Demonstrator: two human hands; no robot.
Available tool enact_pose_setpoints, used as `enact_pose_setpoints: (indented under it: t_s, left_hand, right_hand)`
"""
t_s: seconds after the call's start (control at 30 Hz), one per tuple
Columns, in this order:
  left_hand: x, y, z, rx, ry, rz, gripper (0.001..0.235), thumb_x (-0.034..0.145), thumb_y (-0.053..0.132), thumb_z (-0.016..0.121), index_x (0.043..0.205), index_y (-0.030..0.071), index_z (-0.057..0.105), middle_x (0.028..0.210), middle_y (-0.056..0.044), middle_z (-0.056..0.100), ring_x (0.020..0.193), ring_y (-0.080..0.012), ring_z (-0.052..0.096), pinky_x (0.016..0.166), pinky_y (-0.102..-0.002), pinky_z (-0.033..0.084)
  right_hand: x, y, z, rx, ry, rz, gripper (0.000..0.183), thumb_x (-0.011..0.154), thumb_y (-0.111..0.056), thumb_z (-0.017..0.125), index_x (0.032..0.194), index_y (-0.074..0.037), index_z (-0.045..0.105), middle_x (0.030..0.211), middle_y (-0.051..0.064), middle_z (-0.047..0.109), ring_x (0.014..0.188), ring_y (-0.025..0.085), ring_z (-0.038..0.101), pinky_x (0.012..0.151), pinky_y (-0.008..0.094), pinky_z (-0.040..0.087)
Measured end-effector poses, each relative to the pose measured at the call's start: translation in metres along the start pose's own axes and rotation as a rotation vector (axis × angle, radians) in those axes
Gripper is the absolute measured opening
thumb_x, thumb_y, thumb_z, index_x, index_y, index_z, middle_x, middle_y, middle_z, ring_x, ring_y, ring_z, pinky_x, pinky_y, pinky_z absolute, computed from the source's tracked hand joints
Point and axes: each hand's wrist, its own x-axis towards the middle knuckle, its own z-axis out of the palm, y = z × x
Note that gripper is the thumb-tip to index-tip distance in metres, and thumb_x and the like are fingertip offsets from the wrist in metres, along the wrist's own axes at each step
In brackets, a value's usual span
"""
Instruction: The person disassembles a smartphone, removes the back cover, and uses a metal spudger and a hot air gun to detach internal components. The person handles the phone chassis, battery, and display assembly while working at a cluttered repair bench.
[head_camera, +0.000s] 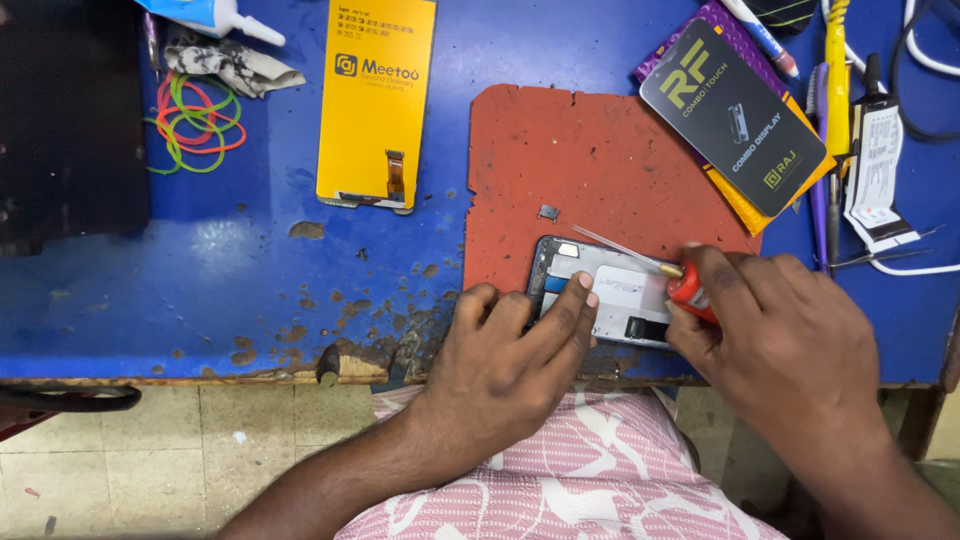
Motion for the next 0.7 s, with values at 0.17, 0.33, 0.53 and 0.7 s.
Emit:
enact_pose_setpoints:
  t_s: [0.17, 0.33, 0.53, 0.7]
  left_hand:
    - [0.0, 0.0, 0.0, -0.004, 0.003, 0.0, 0.028, 0.101, 0.013, 0.065, 0.125, 0.0, 0.073, 0.14, -0.016, 0.065, 0.086, -0.0178, 0.048, 0.087, -0.042, 0.042]
    - [0.0, -0.002, -0.002, -0.017, 0.008, -0.003, 0.029, 0.1, 0.013, 0.066, 0.124, 0.0, 0.073, 0.14, -0.016, 0.064, 0.086, -0.0182, 0.049, 0.086, -0.042, 0.043]
    - [0.001, -0.002, 0.0, -0.022, -0.007, -0.004, 0.031, 0.099, 0.015, 0.067, 0.125, 0.0, 0.072, 0.141, -0.015, 0.063, 0.087, -0.0195, 0.049, 0.086, -0.044, 0.043]
    - [0.001, 0.0, 0.0, -0.015, -0.021, -0.012, 0.03, 0.1, 0.014, 0.066, 0.126, -0.001, 0.071, 0.142, -0.016, 0.063, 0.087, -0.019, 0.049, 0.087, -0.044, 0.044]
  right_hand:
    - [0.004, 0.003, -0.001, 0.057, 0.015, 0.046, 0.048, 0.074, -0.03, 0.087, 0.113, -0.005, 0.073, 0.087, 0.006, 0.067, 0.078, 0.023, 0.065, 0.068, 0.036, 0.053]
    - [-0.001, 0.008, -0.006, 0.072, 0.029, 0.051, 0.051, 0.069, -0.027, 0.088, 0.113, -0.007, 0.075, 0.084, 0.007, 0.066, 0.075, 0.024, 0.064, 0.065, 0.036, 0.052]
    - [-0.008, 0.008, 0.001, 0.068, 0.03, -0.002, 0.049, 0.067, -0.028, 0.088, 0.109, -0.006, 0.075, 0.084, 0.006, 0.066, 0.074, 0.023, 0.063, 0.065, 0.036, 0.052]
    - [-0.01, 0.008, 0.003, 0.057, 0.021, 0.008, 0.052, 0.066, -0.03, 0.088, 0.109, -0.005, 0.074, 0.084, 0.006, 0.066, 0.074, 0.022, 0.063, 0.065, 0.035, 0.052]
